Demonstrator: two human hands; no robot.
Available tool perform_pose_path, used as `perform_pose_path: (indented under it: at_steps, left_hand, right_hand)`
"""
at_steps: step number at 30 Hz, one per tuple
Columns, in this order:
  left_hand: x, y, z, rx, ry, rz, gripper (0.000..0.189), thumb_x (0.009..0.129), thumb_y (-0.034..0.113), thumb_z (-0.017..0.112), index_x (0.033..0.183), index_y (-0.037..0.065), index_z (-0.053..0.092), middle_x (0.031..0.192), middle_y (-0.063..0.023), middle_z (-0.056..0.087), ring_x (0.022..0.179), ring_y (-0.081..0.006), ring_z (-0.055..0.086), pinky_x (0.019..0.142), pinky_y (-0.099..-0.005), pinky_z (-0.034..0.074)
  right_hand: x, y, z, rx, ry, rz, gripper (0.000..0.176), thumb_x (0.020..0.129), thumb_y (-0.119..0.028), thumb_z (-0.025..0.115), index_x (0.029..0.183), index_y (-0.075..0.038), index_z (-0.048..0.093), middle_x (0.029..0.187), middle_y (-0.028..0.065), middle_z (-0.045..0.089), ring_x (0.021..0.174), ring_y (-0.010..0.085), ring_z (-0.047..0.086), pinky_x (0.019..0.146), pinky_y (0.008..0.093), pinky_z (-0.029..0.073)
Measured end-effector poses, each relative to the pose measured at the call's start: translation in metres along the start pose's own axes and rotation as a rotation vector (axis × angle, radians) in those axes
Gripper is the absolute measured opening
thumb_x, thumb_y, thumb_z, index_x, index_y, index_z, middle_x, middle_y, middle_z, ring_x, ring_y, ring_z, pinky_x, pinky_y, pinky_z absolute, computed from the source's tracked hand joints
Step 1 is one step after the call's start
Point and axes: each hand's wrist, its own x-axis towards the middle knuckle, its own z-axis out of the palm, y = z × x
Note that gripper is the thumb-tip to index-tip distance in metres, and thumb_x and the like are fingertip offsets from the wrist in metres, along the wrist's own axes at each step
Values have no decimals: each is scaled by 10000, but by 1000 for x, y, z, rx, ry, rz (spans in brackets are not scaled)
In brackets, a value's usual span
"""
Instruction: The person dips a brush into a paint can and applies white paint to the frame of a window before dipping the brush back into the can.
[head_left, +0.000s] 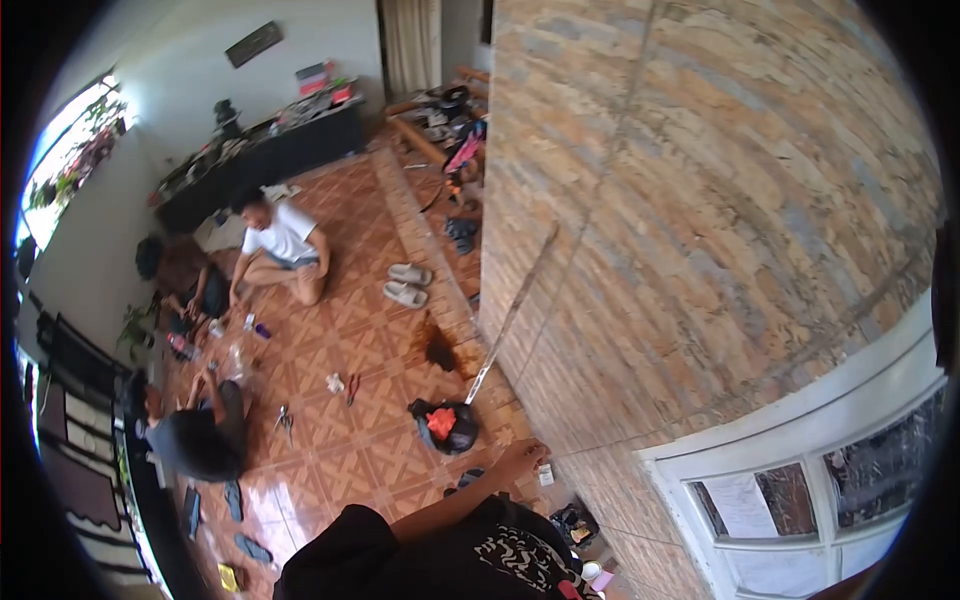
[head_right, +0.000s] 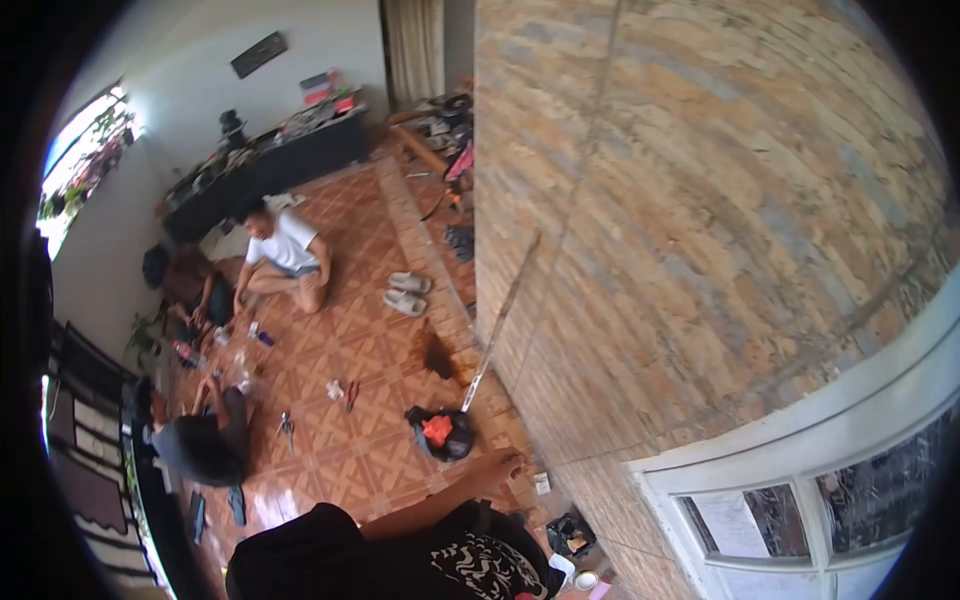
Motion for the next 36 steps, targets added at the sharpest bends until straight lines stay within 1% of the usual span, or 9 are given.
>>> perform_pose_path:
  at_steps: [6, 10, 13, 18, 22, 26, 29, 32, 36]
  left_hand:
    - [-20, -14, -13, 15, 79, -52, 220, 880, 163, 520, 933, -23, 624, 743, -55, 625, 645, -112, 590, 607, -246, 485]
    - [-32, 7, -20, 124, 87, -77, 233, 871, 169, 539, 975, -19, 631, 779, -64, 640, 655, -120, 594, 621, -252, 486]
    - [-39, 14, -17, 162, 86, -68, 243, 869, 175, 543, 987, -12, 644, 792, -65, 651, 659, -123, 596, 633, -255, 487]
    - [-46, 27, -6, 223, 31, -18, 223, 847, 175, 587, 961, -1, 663, 790, -64, 665, 705, -122, 613, 672, -243, 486]
    - [-43, 46, 10, 326, -4, 68, 206, 801, 172, 656, 923, 7, 675, 807, -67, 672, 747, -116, 619, 698, -237, 482]
    - [-27, 46, 22, 274, -143, 55, 172, 755, 152, 698, 829, 0, 665, 778, -57, 656, 737, -116, 613, 694, -255, 490]
    - [-30, 69, 40, 97, -113, -116, 170, 725, 158, 709, 777, 20, 624, 732, -34, 615, 666, -94, 553, 607, -240, 434]
    - [-11, 21, 40, 145, -82, 102, 145, 737, 133, 686, 737, 39, 576, 651, 1, 553, 602, -70, 504, 554, -226, 402]
    - [-2, 2, 39, 125, -122, 16, 126, 776, 105, 635, 727, 47, 534, 627, -3, 526, 528, -60, 476, 489, -212, 378]
  right_hand:
    - [-9, -12, 30, -59, 159, 125, 166, 847, -68, 610, 824, 94, 642, 647, 161, 593, 477, 205, 502, 410, 299, 336]
    - [-29, 2, 43, -185, 237, 311, 192, 855, -102, 616, 819, 85, 643, 688, 155, 608, 559, 248, 556, 499, 323, 440]
    - [-34, 14, 53, -174, 322, 229, 213, 856, -125, 618, 815, 83, 643, 708, 156, 621, 610, 260, 584, 559, 337, 477]
    - [-38, -3, 54, -246, 150, 307, 228, 876, -153, 594, 834, 67, 638, 746, 150, 637, 649, 251, 602, 588, 327, 482]
    - [-92, 16, 57, -311, -71, 678, 307, 871, -219, 606, 980, 68, 610, 857, 131, 659, 670, 244, 613, 612, 271, 495]
    - [-68, -12, 52, -152, 75, 587, 117, 844, -13, 580, 950, 5, 627, 835, 94, 620, 843, 162, 602, 765, 252, 450]
    - [-63, -13, 37, -230, -37, 619, 110, 827, -13, 601, 931, -17, 638, 814, 75, 624, 783, 132, 592, 727, 243, 449]
    - [-66, -18, 41, -257, 10, 622, 101, 783, 4, 621, 877, -23, 645, 689, 78, 563, 605, 117, 531, 542, 238, 407]
    - [-76, -29, 48, -192, 32, 633, 121, 763, 35, 613, 867, -17, 646, 678, 78, 544, 564, 124, 513, 514, 244, 398]
